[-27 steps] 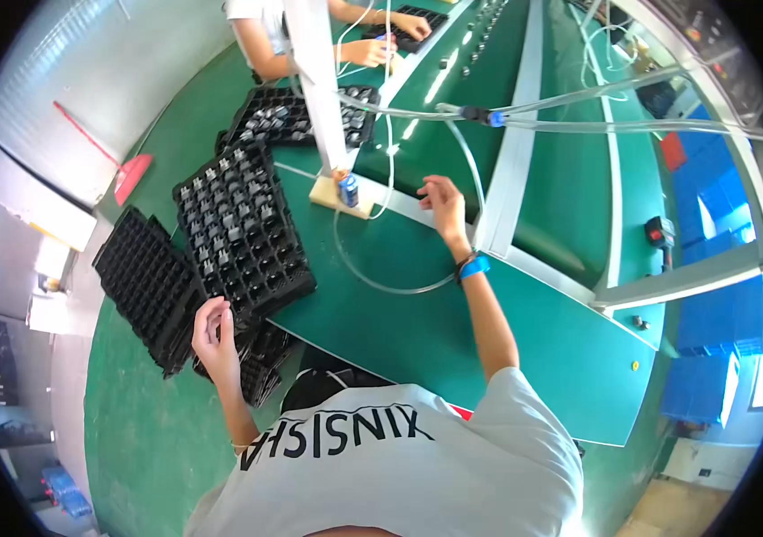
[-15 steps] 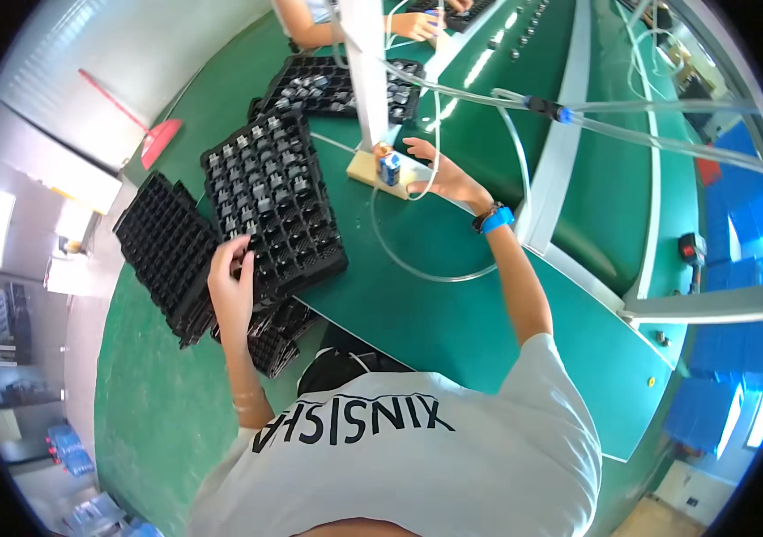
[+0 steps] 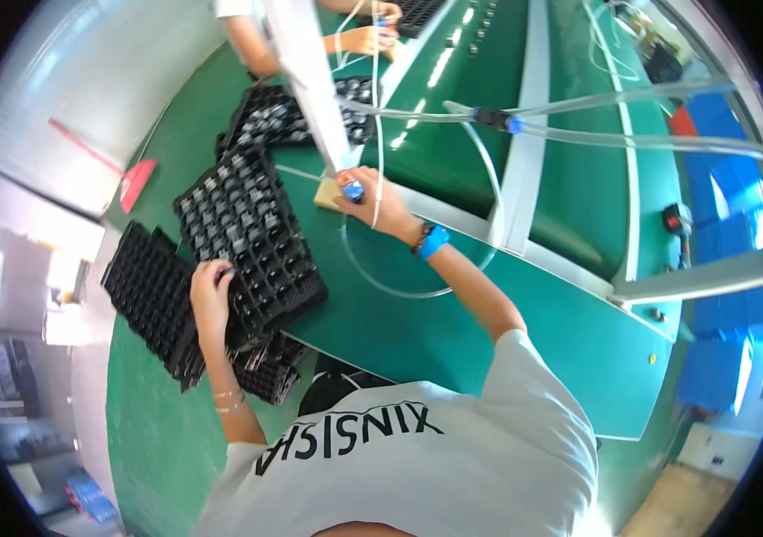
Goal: Assembling small electronic components into a blue device housing at a production station.
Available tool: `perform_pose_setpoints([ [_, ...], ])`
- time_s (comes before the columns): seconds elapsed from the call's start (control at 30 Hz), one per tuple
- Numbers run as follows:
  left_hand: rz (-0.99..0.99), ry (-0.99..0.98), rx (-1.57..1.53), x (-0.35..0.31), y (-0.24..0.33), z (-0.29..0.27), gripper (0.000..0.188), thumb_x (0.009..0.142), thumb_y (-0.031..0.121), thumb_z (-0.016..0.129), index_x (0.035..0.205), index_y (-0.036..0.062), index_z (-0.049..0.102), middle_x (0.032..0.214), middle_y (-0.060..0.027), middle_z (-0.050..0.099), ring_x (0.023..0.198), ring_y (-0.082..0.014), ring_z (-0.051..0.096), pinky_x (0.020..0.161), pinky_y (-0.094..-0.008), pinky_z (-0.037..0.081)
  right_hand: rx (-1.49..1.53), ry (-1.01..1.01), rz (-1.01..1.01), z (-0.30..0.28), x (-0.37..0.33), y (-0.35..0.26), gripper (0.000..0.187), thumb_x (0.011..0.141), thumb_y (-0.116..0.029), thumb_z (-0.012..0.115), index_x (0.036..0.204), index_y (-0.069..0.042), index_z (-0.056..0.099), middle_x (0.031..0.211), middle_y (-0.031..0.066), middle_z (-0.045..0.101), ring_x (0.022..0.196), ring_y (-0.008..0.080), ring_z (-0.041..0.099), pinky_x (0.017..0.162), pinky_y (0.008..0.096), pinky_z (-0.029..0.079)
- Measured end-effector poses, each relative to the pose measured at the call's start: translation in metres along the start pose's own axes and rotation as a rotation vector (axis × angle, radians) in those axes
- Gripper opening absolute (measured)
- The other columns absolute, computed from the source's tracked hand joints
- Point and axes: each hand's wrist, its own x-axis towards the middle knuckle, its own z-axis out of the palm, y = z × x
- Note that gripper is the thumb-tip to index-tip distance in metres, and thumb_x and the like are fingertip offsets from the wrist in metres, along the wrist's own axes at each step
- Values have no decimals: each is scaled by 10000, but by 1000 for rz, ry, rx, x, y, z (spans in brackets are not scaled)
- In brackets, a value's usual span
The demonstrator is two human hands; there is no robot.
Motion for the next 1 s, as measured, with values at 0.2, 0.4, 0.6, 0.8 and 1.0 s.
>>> perform_pose_setpoints([
  [0.2,-385,-103,-822,-11,11,-19,122,887,85,488,993,32,519,969,-52,578,864,-125,561,789,-244,444,89,162,256,-42,23,47,179,786,-83,587,942,-11,537,854,118,584,752,157,575,697,287,461],
  [0.4,-501,-198,-1447,-36,48,-10,207,891,128,505,1084,81,445,1027,-71,524,916,-127,523,819,-237,429,-599,469,46,-100,33,167,221,801,-164,592,956,-11,554,834,134,629,770,291,597,669,343,487],
  [0.6,-478,-93,-1454,-39,90,6,287,854,89,563,1116,15,470,1011,-80,562,909,-130,549,815,-242,432,-404,529,105,-97,32,188,230,751,-140,630,962,-51,607,806,148,612,732,327,597,624,393,482],
  [0.8,-314,-48,-1343,-32,121,15,265,737,-104,589,988,-28,547,995,-84,559,895,-161,567,823,-272,452,36,192,245,-86,25,58,148,868,-145,505,898,-1,524,815,31,543,739,124,519,668,218,406],
  [1.0,-187,-107,-1434,-29,139,18,270,712,-134,603,960,-42,549,967,-84,553,860,-149,575,785,-263,473,1412,-256,745,-43,-21,-102,365,851,-337,467,1079,-52,463,959,101,577,868,160,568,769,270,454],
])
